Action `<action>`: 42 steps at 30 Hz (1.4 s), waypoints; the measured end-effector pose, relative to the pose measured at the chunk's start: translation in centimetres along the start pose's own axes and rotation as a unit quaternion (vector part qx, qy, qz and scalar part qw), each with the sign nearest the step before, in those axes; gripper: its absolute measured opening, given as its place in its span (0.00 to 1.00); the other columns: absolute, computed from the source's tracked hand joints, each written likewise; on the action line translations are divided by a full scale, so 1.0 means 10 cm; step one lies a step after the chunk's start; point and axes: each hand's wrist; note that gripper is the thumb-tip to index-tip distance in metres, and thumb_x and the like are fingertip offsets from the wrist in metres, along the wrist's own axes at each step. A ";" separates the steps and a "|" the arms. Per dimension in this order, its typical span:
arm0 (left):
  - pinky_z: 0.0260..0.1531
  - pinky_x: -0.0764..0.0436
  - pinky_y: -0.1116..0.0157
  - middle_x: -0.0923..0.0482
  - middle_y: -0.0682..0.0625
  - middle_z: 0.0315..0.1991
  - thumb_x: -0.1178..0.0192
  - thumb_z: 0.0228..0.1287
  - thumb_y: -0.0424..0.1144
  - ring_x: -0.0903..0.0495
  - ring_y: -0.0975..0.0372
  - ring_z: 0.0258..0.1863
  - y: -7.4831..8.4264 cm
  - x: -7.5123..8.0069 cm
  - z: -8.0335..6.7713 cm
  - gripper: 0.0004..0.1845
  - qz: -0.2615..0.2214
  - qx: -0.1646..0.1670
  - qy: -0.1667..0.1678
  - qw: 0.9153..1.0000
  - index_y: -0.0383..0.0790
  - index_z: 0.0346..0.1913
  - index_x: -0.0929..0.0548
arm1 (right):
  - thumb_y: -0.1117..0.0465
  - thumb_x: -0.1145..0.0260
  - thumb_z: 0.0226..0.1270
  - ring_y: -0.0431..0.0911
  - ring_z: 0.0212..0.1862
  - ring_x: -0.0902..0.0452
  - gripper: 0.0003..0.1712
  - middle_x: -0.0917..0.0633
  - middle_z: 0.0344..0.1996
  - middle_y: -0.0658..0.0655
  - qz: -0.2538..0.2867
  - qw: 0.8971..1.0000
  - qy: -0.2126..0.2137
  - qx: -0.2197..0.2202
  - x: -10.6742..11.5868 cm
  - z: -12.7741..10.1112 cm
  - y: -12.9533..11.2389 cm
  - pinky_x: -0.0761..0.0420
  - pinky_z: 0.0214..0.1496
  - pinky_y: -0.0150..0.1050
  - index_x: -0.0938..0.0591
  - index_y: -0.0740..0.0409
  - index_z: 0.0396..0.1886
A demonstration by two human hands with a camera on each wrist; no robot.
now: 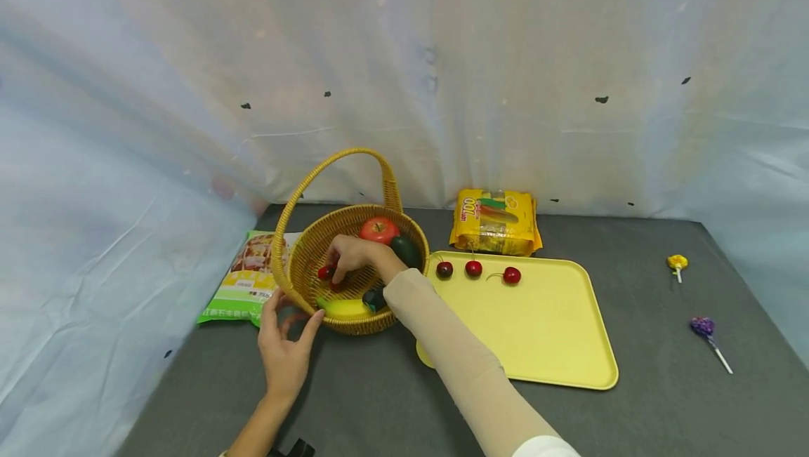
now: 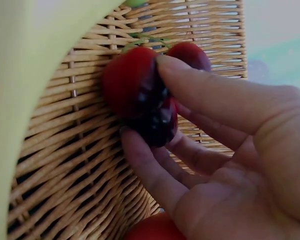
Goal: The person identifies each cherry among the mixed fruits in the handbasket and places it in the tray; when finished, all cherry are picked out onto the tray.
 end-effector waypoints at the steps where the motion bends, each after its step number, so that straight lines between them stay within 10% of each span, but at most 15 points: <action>1: 0.42 0.20 0.77 0.29 0.38 0.53 0.34 0.47 0.09 0.27 0.62 0.51 0.00 0.00 0.00 0.38 0.000 0.001 0.000 1.000 0.19 0.65 0.33 | 0.70 0.26 0.60 0.45 0.43 0.21 0.16 0.16 0.43 0.55 0.002 1.000 0.002 0.002 0.00 0.00 0.00 0.18 0.41 0.31 0.16 0.63 0.49; 6: 0.42 0.20 0.77 0.29 0.32 0.52 0.34 0.48 0.09 0.27 0.61 0.51 0.01 0.00 0.00 0.37 -0.003 0.006 -0.002 1.000 0.18 0.65 0.33 | 0.72 0.27 0.60 0.45 0.36 0.24 0.12 0.17 0.36 0.54 0.021 0.999 0.035 0.033 0.02 -0.01 0.03 0.20 0.36 0.31 0.17 0.64 0.43; 12: 0.41 0.18 0.74 0.29 0.51 0.54 0.33 0.51 0.12 0.27 0.63 0.51 0.03 0.00 0.00 0.36 -0.006 0.038 0.001 0.999 0.18 0.65 0.34 | 0.73 0.30 0.63 0.45 0.40 0.22 0.14 0.18 0.40 0.57 0.092 0.988 0.073 0.102 0.18 -0.17 0.06 0.19 0.41 0.33 0.19 0.68 0.48; 17: 0.42 0.19 0.75 0.29 0.33 0.52 0.34 0.48 0.09 0.27 0.62 0.51 0.00 -0.02 0.00 0.38 -0.013 0.004 0.003 1.000 0.18 0.66 0.34 | 0.69 0.29 0.63 0.46 0.42 0.20 0.15 0.17 0.43 0.58 0.099 0.976 0.111 0.160 0.45 -0.60 0.15 0.18 0.47 0.35 0.19 0.67 0.48; 21: 0.42 0.20 0.76 0.28 0.39 0.53 0.35 0.50 0.10 0.27 0.62 0.52 0.02 -0.02 0.00 0.38 -0.018 0.024 0.004 1.000 0.19 0.66 0.34 | 0.67 0.28 0.63 0.47 0.40 0.21 0.15 0.16 0.44 0.59 0.113 0.962 0.162 0.189 0.64 -1.12 0.36 0.17 0.44 0.37 0.17 0.66 0.49; 33: 0.42 0.18 0.70 0.32 0.26 0.54 0.35 0.52 0.12 0.28 0.62 0.52 -0.12 -0.04 -0.05 0.38 -0.038 0.045 0.003 0.998 0.21 0.68 0.35 | 0.69 0.31 0.67 0.57 0.47 0.18 0.21 0.17 0.50 0.67 0.102 0.949 0.300 -0.002 0.54 -2.84 1.58 0.16 0.44 0.33 0.21 0.70 0.58; 42: 0.44 0.18 0.71 0.31 0.35 0.57 0.32 0.55 0.17 0.29 0.57 0.55 -0.29 0.00 -0.10 0.38 -0.052 0.072 0.003 0.996 0.30 0.70 0.33 | 0.70 0.27 0.61 0.53 0.40 0.20 0.18 0.15 0.42 0.64 0.024 0.947 0.315 -0.053 0.33 -3.19 2.01 0.17 0.38 0.35 0.18 0.71 0.51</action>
Point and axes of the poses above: each hand's wrist, its own z-axis towards the middle knuckle, its own x-axis out of the back of the hand, y = z × x
